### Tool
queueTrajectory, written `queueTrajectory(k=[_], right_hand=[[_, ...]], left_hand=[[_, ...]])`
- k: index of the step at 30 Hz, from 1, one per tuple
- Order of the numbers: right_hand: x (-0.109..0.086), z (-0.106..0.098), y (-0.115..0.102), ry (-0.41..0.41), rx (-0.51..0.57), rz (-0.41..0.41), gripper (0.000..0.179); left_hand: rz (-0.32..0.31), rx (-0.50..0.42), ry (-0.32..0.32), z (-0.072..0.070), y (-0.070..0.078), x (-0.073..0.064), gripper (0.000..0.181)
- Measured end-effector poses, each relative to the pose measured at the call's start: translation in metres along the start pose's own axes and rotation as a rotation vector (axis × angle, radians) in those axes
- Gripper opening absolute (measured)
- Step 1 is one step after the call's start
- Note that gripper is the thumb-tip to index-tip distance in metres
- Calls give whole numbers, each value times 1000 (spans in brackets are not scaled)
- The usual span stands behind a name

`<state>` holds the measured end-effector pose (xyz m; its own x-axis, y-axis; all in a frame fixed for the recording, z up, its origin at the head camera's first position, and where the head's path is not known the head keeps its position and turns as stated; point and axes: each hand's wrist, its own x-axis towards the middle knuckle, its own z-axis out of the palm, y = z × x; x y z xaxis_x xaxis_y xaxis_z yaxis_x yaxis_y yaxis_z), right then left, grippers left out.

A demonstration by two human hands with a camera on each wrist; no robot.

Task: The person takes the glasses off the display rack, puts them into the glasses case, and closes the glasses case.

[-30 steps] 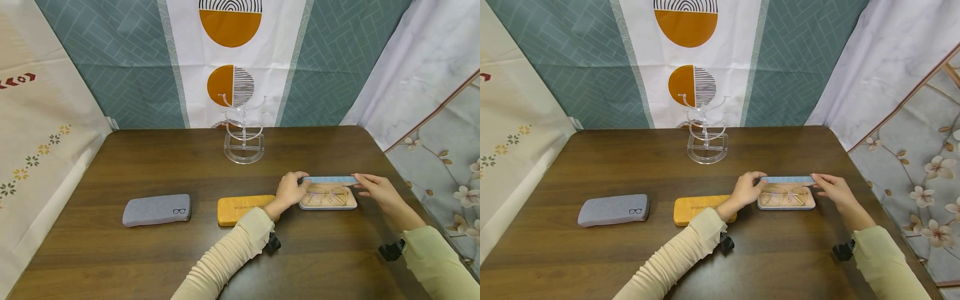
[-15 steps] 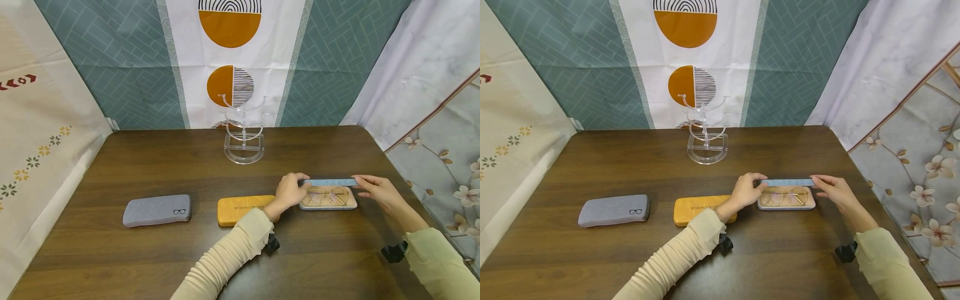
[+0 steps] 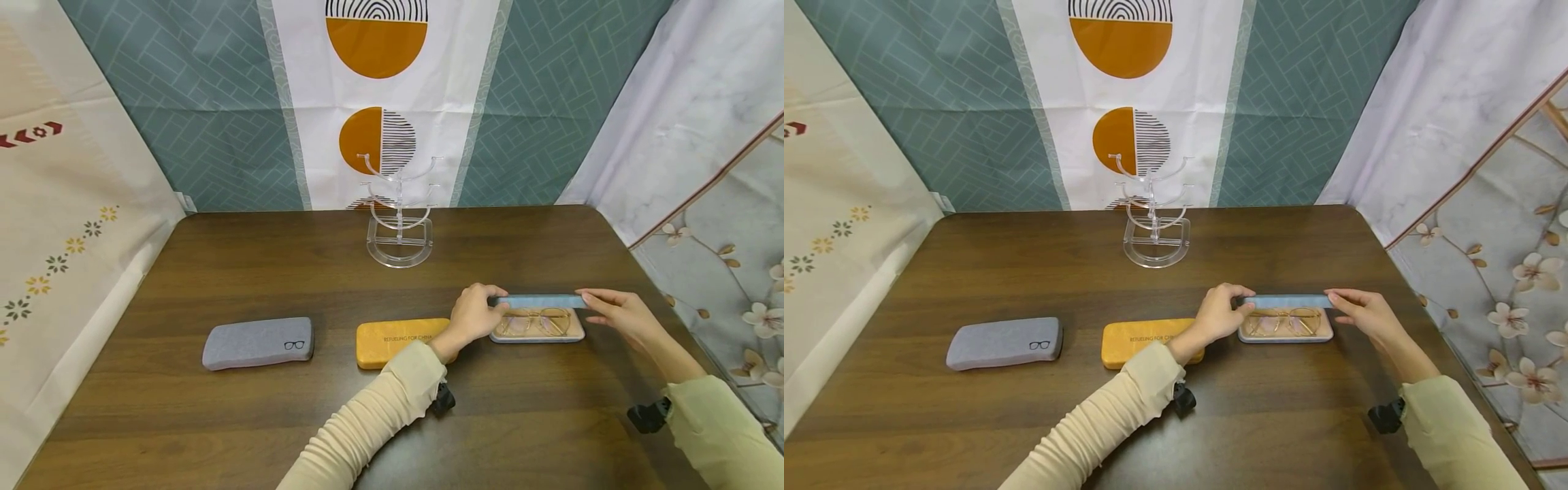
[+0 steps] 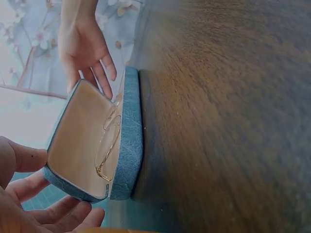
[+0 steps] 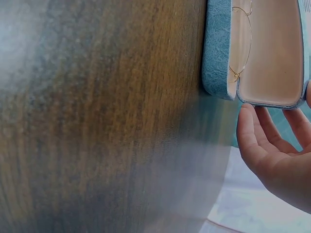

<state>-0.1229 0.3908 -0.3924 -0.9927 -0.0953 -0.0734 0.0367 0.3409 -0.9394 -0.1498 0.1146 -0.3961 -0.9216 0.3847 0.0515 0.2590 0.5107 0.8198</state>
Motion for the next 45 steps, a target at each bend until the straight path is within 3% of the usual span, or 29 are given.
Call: queueTrajectory(k=[10, 21, 34, 42, 45], right_hand=[[-2, 0, 2, -18, 47, -12, 21], [-4, -2, 3, -38, 108, 17, 21], [-5, -2, 3, -36, 70, -1, 22], [-6, -3, 1, -38, 44, 29, 21], [-8, -3, 4, -26, -20, 30, 24]], left_hand=[[6, 37, -11, 0, 0, -3, 22], [54, 90, 4, -1, -2, -4, 21], [69, 110, 0, -2, -1, -6, 22], [62, 143, -7, -2, 0, -6, 22], [52, 158, -30, -1, 0, -7, 21]])
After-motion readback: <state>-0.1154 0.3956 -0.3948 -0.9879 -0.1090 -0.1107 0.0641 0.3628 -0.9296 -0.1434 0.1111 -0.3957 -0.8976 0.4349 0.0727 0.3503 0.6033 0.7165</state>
